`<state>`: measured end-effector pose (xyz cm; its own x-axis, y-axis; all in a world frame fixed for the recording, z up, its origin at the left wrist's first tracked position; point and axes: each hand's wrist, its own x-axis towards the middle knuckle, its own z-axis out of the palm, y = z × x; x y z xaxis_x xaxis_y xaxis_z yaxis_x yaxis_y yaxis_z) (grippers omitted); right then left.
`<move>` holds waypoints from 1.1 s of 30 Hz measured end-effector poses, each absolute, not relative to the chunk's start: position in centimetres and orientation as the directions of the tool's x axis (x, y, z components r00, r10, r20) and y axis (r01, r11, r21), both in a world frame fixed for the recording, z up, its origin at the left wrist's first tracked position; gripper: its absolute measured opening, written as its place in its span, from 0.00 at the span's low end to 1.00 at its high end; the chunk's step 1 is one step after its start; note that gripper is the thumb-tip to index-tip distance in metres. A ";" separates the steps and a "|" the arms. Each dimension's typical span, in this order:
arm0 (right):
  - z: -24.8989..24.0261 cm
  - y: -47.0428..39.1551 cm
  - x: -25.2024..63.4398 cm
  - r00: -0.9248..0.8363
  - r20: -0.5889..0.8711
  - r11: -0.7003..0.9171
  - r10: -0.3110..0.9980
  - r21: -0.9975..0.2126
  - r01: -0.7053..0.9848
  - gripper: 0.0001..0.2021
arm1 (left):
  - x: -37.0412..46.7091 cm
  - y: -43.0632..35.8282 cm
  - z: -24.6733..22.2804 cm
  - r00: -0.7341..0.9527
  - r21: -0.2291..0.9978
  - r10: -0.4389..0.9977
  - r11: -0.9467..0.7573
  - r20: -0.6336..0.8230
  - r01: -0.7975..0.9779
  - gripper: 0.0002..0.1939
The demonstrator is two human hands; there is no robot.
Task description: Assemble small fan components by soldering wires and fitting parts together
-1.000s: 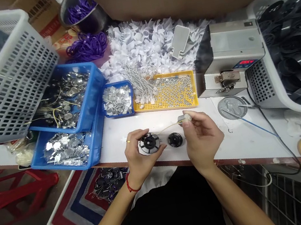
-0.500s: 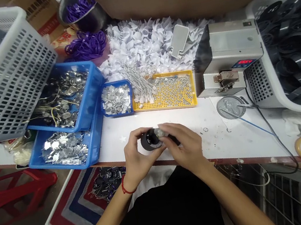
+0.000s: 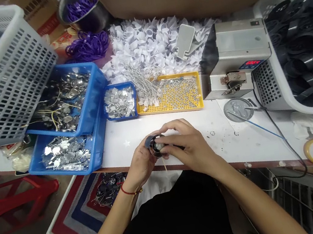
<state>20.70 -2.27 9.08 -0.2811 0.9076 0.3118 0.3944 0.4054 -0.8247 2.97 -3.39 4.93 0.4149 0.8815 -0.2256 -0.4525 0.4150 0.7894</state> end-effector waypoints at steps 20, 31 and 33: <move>7.8 -2.9 20.4 -0.438 -0.371 -0.372 0.819 -0.924 0.087 0.15 | 2.0 -4.5 7.6 0.345 0.923 0.917 0.060 -0.201 0.380 0.26; 8.6 -3.1 20.7 -0.475 -0.470 -0.548 0.744 -0.836 -0.030 0.16 | 2.2 -4.6 8.0 0.446 0.887 0.894 -0.165 -0.050 0.430 0.27; 9.0 -3.4 20.7 -0.446 -0.535 -0.611 0.718 -0.791 -0.036 0.17 | 2.2 -4.6 8.2 0.458 0.907 0.887 -0.143 -0.060 0.397 0.28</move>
<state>20.67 -3.41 8.98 -0.4459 0.7180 -0.5346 -0.0358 -0.6110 -0.7908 2.16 -4.58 8.25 0.4580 0.8869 -0.0603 0.3967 -0.1432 0.9067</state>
